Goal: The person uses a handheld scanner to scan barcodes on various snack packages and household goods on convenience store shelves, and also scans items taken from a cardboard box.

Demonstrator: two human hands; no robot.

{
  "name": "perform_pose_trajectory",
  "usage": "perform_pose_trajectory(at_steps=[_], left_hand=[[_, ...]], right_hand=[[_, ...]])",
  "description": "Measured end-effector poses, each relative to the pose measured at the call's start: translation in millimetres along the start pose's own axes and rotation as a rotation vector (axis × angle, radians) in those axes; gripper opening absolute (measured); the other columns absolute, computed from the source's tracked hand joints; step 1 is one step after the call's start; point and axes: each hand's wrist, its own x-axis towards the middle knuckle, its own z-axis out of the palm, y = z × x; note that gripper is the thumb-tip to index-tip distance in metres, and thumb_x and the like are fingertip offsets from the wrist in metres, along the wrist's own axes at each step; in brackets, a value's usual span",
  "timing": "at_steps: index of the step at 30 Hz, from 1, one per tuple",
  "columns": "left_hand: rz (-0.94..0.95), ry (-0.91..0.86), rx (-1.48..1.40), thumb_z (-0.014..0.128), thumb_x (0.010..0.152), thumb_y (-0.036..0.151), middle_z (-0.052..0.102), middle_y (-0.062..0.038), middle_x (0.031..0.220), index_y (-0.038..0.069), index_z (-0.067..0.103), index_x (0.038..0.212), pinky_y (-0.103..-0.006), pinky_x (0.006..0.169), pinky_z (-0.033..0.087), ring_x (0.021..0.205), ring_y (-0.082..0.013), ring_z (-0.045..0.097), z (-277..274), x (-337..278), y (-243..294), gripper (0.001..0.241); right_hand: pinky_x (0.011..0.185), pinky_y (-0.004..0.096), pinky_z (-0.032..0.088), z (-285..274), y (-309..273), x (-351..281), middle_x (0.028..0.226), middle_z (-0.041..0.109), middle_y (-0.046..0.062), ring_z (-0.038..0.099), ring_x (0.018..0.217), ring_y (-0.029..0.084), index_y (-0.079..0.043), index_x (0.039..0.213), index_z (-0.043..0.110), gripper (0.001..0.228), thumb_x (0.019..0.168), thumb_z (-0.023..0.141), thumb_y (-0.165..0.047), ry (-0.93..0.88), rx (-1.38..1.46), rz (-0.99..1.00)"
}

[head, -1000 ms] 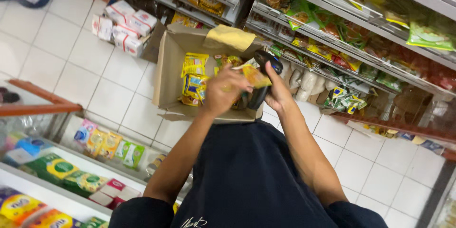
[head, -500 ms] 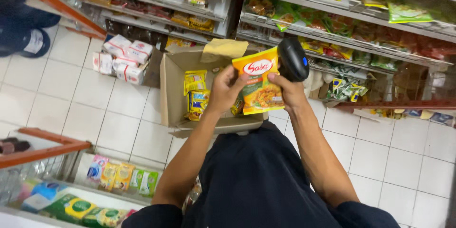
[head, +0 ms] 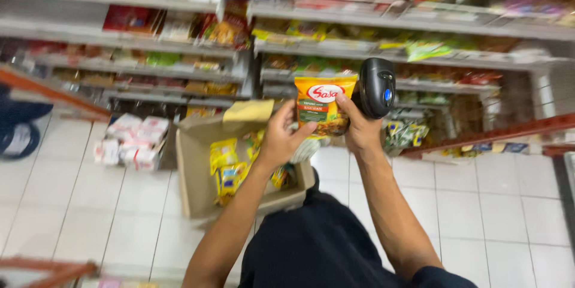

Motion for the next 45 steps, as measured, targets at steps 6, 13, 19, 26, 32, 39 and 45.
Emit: perform_pose_trajectory(at_steps=[6, 13, 19, 26, 32, 39, 45], left_hand=[[0.162, -0.032, -0.111, 0.066, 0.101, 0.003, 0.069, -0.008, 0.117, -0.002, 0.059, 0.124, -0.0294, 0.097, 0.055, 0.108, -0.0130, 0.065, 29.6, 58.8, 25.2, 0.024], [0.471, 0.046, 0.008, 0.066, 0.101, 0.003, 0.066, -0.008, 0.119, -0.002, 0.056, 0.126, -0.0281, 0.098, 0.056, 0.110, -0.0133, 0.066, 70.9, 147.1, 76.7, 0.028], [0.618, 0.147, 0.005, 0.071, 0.097, 0.010, 0.061, -0.006, 0.117, 0.004, 0.043, 0.128, -0.0250, 0.086, 0.058, 0.106, -0.0131, 0.068, 86.8, 204.0, 112.7, 0.042], [0.841, 0.102, 0.580, 0.080, 0.092, 0.016, 0.057, -0.020, 0.130, -0.002, 0.068, 0.125, -0.0405, 0.098, 0.046, 0.115, -0.0346, 0.059, 76.2, 248.5, 159.3, 0.039], [0.943, 0.093, 0.743, 0.081, 0.085, 0.013, 0.047, -0.022, 0.139, 0.013, 0.072, 0.123, -0.0387, 0.096, 0.053, 0.116, -0.0347, 0.064, 69.9, 251.3, 176.8, 0.039], [0.929, 0.319, 0.819, 0.081, 0.087, 0.012, 0.054, -0.010, 0.109, 0.017, 0.077, 0.116, -0.0380, 0.080, 0.055, 0.090, -0.0256, 0.064, 87.0, 266.9, 166.6, 0.030], [1.035, 0.310, 0.789, 0.073, 0.095, 0.012, 0.058, -0.013, 0.122, 0.007, 0.070, 0.120, -0.0422, 0.093, 0.051, 0.109, -0.0298, 0.062, 83.3, 284.8, 160.5, 0.026]], right_hand=[[0.097, 0.032, 0.055, -6.2, -49.6, 34.0, 0.120, 0.067, 0.004, 0.065, 0.108, 0.014, -0.001, 0.130, 0.062, 0.042, 0.092, 0.078, -0.005, -0.005, -0.267, -0.258], [0.099, 0.030, 0.052, -8.3, -79.9, 73.4, 0.121, 0.065, 0.005, 0.063, 0.111, 0.014, 0.000, 0.131, 0.059, 0.042, 0.094, 0.077, -0.005, -0.011, -0.598, -0.680], [0.084, 0.028, 0.055, 18.6, -106.6, 129.9, 0.104, 0.064, 0.003, 0.062, 0.093, 0.012, 0.001, 0.124, 0.062, 0.036, 0.094, 0.080, -0.008, 0.112, -0.451, -0.549], [0.096, 0.028, 0.054, 47.5, -142.9, 180.7, 0.117, 0.067, 0.003, 0.064, 0.106, 0.011, -0.003, 0.128, 0.060, 0.038, 0.093, 0.075, -0.001, -0.034, -0.233, -0.681], [0.096, 0.029, 0.054, 50.1, -145.3, 201.1, 0.116, 0.066, 0.003, 0.065, 0.107, 0.013, -0.003, 0.128, 0.058, 0.039, 0.092, 0.074, 0.002, -0.022, -0.053, -0.641], [0.096, 0.031, 0.057, 58.4, -150.2, 207.6, 0.114, 0.068, 0.006, 0.070, 0.106, 0.016, -0.002, 0.124, 0.059, 0.031, 0.096, 0.073, 0.000, -0.016, -0.161, -0.697], [0.092, 0.029, 0.059, 57.6, -162.3, 203.8, 0.110, 0.073, 0.004, 0.072, 0.103, 0.013, -0.003, 0.122, 0.062, 0.031, 0.093, 0.073, -0.004, -0.081, -0.266, -0.674]])
